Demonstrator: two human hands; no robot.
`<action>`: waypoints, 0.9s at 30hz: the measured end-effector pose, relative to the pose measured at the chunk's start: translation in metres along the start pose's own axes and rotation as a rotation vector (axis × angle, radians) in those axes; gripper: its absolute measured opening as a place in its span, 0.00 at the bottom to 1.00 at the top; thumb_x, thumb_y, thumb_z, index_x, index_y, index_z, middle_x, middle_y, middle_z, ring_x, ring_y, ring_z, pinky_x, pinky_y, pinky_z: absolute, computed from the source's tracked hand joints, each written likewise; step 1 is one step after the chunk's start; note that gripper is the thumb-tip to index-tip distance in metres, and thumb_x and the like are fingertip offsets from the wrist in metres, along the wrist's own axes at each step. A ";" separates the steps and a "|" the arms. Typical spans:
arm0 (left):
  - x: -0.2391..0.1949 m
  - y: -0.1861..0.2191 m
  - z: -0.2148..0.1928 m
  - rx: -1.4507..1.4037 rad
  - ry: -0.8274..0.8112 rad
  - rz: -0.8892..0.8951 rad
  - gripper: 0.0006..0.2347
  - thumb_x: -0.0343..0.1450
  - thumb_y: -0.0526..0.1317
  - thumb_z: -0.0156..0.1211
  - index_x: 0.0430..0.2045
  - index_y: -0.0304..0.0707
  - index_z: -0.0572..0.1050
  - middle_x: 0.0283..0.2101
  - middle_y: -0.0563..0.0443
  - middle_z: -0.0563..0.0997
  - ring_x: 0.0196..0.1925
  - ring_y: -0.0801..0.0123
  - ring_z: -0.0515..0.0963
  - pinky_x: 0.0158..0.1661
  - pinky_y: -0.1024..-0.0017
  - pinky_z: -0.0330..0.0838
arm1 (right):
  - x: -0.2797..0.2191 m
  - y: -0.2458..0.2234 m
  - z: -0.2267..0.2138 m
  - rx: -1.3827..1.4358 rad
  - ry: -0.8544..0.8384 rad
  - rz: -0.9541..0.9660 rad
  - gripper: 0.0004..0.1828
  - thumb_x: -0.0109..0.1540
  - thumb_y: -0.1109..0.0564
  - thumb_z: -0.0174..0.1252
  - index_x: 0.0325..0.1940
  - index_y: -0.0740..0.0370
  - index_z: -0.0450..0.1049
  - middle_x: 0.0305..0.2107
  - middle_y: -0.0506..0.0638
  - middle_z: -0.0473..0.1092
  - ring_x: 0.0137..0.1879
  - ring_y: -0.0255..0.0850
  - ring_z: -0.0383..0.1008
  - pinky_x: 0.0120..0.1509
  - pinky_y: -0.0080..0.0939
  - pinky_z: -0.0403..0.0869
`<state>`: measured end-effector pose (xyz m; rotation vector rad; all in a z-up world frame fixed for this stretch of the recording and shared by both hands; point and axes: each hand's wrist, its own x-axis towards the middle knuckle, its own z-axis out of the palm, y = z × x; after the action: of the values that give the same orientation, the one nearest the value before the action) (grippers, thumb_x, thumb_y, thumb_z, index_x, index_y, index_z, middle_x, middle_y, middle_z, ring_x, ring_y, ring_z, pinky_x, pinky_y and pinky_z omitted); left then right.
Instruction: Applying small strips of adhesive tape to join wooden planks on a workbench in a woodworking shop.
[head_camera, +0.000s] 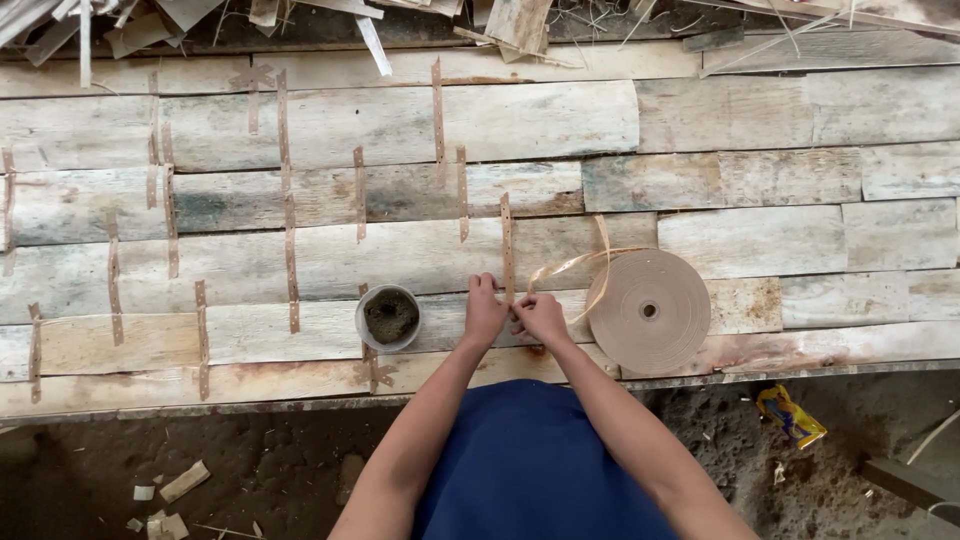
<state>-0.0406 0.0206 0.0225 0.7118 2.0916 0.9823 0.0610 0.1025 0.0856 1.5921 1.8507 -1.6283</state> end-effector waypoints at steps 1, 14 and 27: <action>-0.001 0.005 -0.001 0.000 0.000 0.000 0.16 0.63 0.24 0.66 0.36 0.32 0.63 0.43 0.38 0.64 0.39 0.33 0.82 0.39 0.51 0.81 | 0.005 0.005 0.003 0.000 0.000 0.000 0.12 0.59 0.54 0.57 0.34 0.61 0.83 0.23 0.53 0.79 0.24 0.49 0.81 0.32 0.44 0.81; -0.017 0.029 -0.016 0.422 0.055 0.143 0.11 0.67 0.33 0.67 0.37 0.36 0.69 0.45 0.45 0.66 0.34 0.35 0.83 0.32 0.48 0.82 | 0.010 0.009 0.006 0.043 -0.020 0.010 0.12 0.58 0.56 0.55 0.35 0.64 0.82 0.22 0.55 0.79 0.21 0.46 0.80 0.31 0.40 0.80; -0.027 -0.042 -0.004 0.717 -0.014 0.636 0.20 0.64 0.27 0.58 0.50 0.43 0.72 0.50 0.52 0.67 0.51 0.56 0.74 0.37 0.66 0.77 | -0.012 -0.019 -0.002 0.010 -0.049 0.064 0.15 0.61 0.56 0.51 0.40 0.68 0.81 0.25 0.59 0.79 0.23 0.47 0.81 0.32 0.42 0.82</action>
<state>-0.0352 -0.0238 -0.0003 1.8140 2.2421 0.4839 0.0514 0.1005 0.1065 1.5834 1.7522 -1.6368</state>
